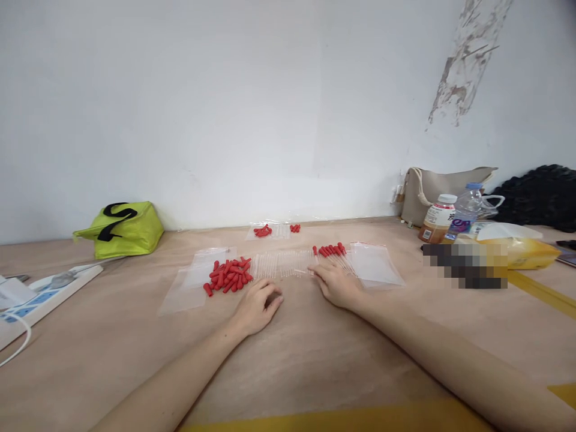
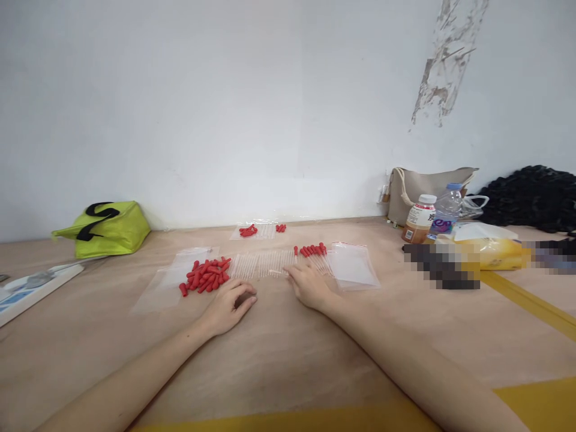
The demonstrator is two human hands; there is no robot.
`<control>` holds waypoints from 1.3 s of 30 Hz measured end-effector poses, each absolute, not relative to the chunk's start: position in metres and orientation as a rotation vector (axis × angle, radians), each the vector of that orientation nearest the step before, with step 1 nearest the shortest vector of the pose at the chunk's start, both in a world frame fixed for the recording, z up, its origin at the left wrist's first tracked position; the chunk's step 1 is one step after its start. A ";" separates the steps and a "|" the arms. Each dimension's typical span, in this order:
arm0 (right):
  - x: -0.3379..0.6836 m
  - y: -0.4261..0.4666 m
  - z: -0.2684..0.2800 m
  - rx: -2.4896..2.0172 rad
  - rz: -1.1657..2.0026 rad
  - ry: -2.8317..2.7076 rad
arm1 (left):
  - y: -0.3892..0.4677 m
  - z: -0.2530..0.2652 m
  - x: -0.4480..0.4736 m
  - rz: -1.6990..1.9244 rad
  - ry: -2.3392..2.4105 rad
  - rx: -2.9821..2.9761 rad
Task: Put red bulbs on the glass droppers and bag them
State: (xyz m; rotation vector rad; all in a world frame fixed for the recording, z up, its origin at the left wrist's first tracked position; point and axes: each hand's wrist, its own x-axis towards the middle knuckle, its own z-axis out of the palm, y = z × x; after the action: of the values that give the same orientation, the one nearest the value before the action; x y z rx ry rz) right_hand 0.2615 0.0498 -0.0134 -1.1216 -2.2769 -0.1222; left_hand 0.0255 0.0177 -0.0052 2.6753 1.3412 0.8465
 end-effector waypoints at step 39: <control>0.259 0.022 -0.019 -1.084 -0.134 -2.249 | 0.019 -0.005 0.024 0.867 1.291 2.634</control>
State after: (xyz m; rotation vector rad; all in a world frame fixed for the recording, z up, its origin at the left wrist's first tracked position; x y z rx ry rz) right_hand 0.2587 0.0224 -0.0187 -1.0838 -2.2492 -0.1342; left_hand 0.0244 0.0186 -0.0054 2.6336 1.2915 0.8669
